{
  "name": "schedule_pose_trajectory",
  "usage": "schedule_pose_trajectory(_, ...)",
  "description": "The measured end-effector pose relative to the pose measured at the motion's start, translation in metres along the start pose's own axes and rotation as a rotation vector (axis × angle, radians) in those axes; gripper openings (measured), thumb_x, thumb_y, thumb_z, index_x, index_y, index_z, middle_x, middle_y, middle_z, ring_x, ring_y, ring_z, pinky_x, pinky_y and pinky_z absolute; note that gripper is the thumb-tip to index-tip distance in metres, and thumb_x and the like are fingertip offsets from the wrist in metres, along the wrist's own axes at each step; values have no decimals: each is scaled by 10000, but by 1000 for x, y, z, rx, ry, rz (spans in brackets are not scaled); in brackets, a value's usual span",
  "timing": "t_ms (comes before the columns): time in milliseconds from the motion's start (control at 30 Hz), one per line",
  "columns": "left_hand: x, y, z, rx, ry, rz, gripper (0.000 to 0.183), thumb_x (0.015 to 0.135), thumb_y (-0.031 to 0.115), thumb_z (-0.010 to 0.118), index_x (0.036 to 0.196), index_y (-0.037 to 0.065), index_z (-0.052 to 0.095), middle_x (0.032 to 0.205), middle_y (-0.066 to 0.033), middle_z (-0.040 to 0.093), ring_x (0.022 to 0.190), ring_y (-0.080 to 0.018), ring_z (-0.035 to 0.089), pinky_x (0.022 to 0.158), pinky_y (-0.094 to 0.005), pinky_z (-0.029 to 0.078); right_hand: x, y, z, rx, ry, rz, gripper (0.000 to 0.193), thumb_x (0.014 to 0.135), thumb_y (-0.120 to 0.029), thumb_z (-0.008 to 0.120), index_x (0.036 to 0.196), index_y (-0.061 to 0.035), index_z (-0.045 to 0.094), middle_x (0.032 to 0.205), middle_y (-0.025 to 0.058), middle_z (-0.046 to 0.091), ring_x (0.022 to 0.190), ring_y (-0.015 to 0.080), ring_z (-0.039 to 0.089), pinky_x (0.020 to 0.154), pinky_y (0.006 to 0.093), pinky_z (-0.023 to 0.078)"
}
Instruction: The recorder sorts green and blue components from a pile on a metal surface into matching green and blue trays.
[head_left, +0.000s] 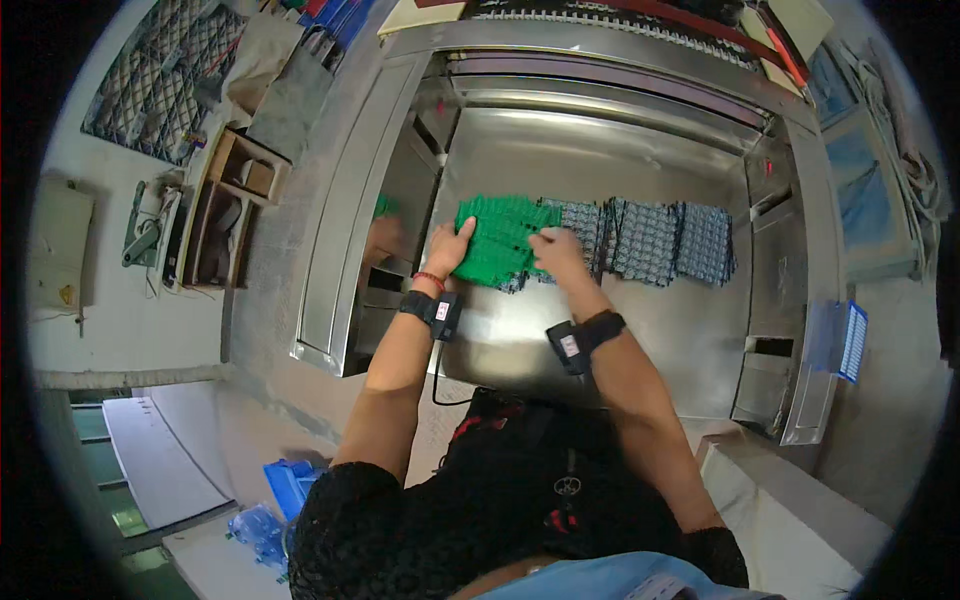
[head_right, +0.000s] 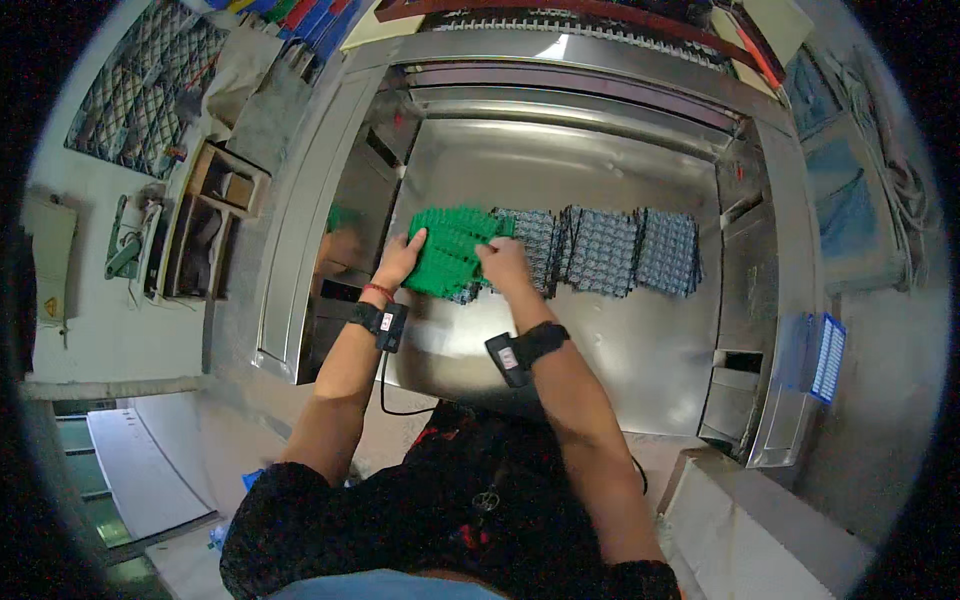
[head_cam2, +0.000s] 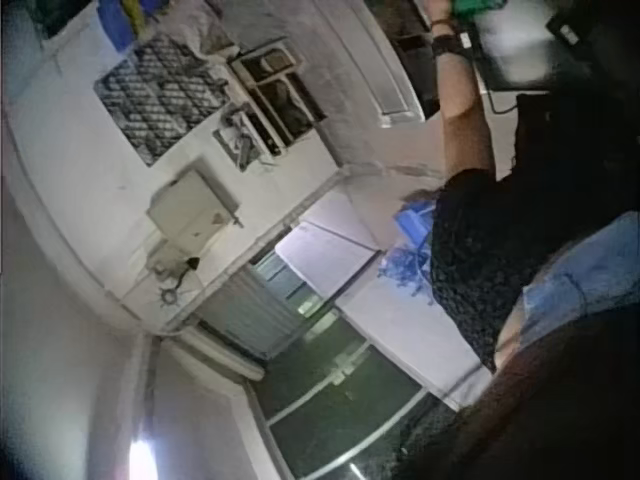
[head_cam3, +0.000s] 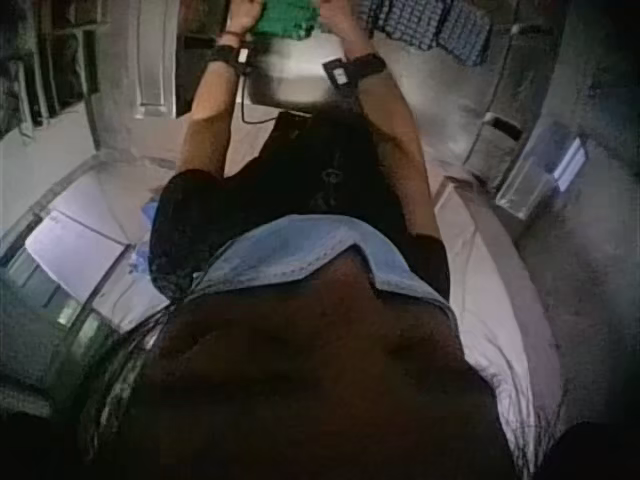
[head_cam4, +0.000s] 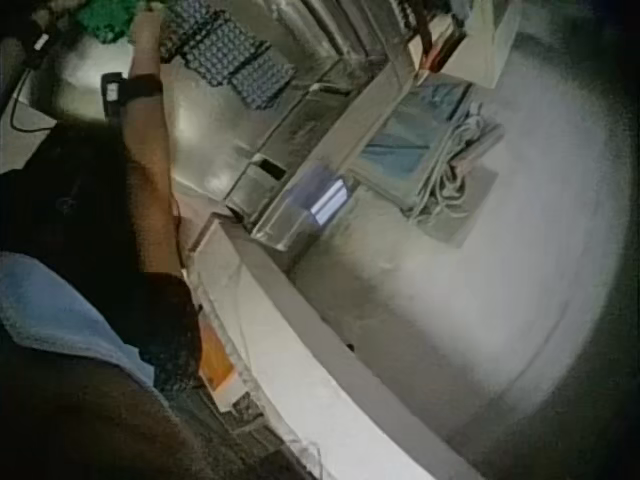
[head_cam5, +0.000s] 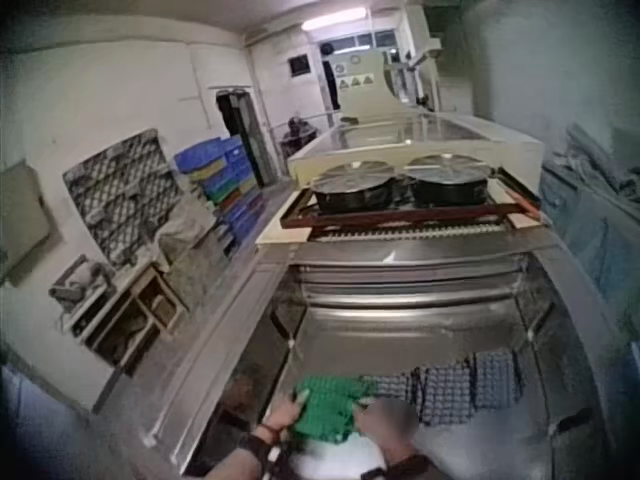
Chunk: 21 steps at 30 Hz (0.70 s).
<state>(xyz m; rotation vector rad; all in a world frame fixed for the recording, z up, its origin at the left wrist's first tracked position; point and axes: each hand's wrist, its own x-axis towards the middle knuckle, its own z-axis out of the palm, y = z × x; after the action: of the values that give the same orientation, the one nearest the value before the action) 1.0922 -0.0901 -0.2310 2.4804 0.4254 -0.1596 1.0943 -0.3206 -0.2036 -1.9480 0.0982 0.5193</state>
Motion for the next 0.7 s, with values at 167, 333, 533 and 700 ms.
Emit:
schedule_pose_trajectory(167,0,20,-28,-329,-279,-208,865,836,650,427,1160,-149,496,1170,-263,545,1108,-302,525,928,-347,392,-18,-17,64,-251,120,22,654,739,-409,649,1183,43,488,1255,285,440,1058,420,508,886,440,437)
schedule_pose_trajectory(333,12,22,-35,-280,-279,-214,855,815,649,466,1121,-147,526,1130,-286,559,1106,-321,533,908,-366,403,-31,-46,91,-271,12,85,897,716,-455,666,1301,118,297,1396,328,211,1247,451,303,1036,449,282)
schedule_pose_trajectory(533,-1,40,-49,-236,-315,-235,711,822,493,584,1099,-159,528,1046,-222,603,953,-263,587,804,-353,462,-36,-24,100,-152,24,-102,1025,688,-500,680,1299,190,232,1383,354,216,1268,477,260,1068,441,228)
schedule_pose_trajectory(700,-17,-4,-48,-434,-318,-239,549,812,329,663,1058,-149,551,968,-172,630,815,-203,612,716,-321,490,-44,-18,97,118,-5,-200,929,686,-463,718,1271,156,349,1302,321,391,1223,396,396,1021,408,320)
